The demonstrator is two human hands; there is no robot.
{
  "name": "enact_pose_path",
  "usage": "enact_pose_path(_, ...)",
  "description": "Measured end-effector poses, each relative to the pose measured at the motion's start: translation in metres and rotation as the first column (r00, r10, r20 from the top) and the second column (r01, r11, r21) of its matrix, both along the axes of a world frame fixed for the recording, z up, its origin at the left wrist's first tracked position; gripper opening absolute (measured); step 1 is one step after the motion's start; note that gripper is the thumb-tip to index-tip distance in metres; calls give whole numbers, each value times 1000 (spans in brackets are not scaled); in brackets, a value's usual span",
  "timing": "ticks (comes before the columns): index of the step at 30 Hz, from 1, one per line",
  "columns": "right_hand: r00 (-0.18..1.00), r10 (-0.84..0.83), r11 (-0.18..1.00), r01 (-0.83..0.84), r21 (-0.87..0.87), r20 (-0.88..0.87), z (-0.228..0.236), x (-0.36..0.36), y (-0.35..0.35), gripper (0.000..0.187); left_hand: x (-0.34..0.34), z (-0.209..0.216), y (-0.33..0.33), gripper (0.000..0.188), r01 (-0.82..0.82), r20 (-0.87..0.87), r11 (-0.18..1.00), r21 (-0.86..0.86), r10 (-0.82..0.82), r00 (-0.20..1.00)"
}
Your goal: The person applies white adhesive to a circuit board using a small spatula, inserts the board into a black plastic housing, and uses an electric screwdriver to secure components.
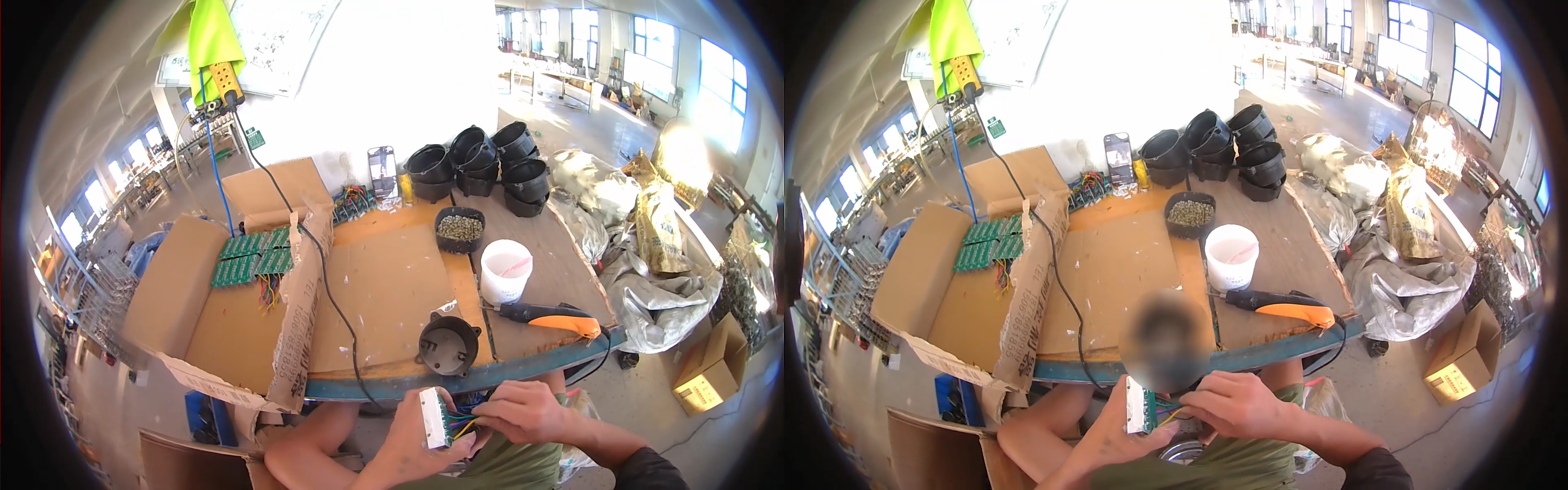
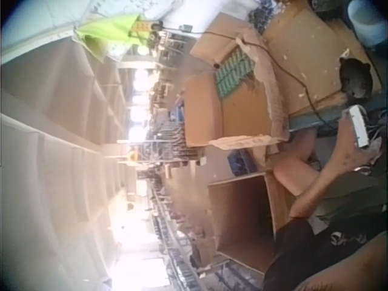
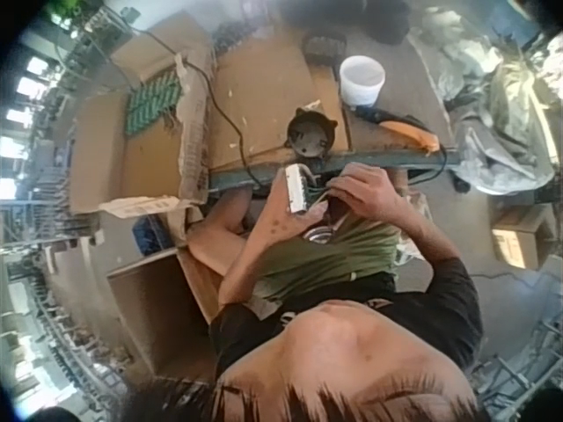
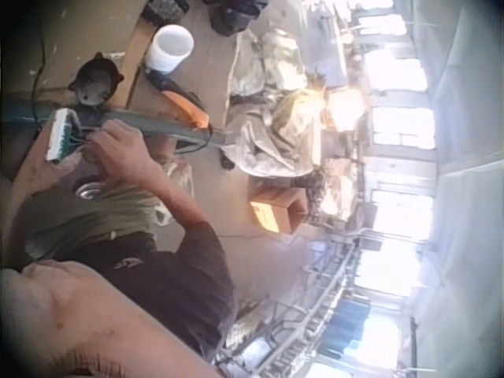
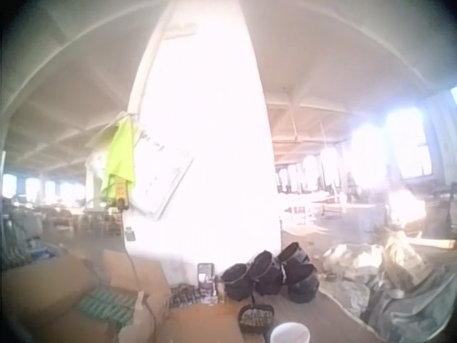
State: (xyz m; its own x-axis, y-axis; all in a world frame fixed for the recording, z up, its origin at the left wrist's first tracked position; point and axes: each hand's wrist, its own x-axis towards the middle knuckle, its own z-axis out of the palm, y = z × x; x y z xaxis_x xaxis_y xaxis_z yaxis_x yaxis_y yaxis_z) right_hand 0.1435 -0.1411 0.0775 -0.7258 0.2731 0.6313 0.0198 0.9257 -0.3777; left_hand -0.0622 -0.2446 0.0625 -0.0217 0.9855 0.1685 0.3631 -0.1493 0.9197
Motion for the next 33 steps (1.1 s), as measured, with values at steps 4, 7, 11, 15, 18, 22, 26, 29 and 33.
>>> enact_pose_path(4,996,-59,915,30,-403,-60,17,-13,-2,13,-2,1,8,55,96,20,994,51,-97,995)
enact_pose_path(7,998,11,877,-37,-479,-57,15,-11,4,11,-4,7,10,53,212,79,974,-76,-206,975)
enact_pose_path(11,994,97,963,-105,-247,-45,12,-7,10,19,-17,28,14,51,260,240,918,-299,-191,952)
enact_pose_path(15,992,80,980,-60,187,-97,13,-15,13,27,-30,25,20,51,336,484,905,-261,-179,857)
enact_pose_path(18,972,27,984,15,178,-232,17,-16,19,26,-30,21,23,54,489,669,854,-175,-262,695)
enact_pose_path(22,967,-155,971,112,-210,-203,42,-2,32,11,-10,-7,-10,55,416,300,838,-352,-320,899)
enact_pose_path(26,960,-218,640,5,-769,-175,59,4,57,12,19,-14,10,92,-279,-288,951,131,306,908)
enact_pose_path(29,970,-222,534,33,-845,-102,59,3,71,15,30,-17,38,108,-490,-250,815,310,567,785)
enact_pose_path(33,980,-165,497,-17,-867,-114,56,0,83,15,28,-39,65,104,-532,-156,801,276,583,797)
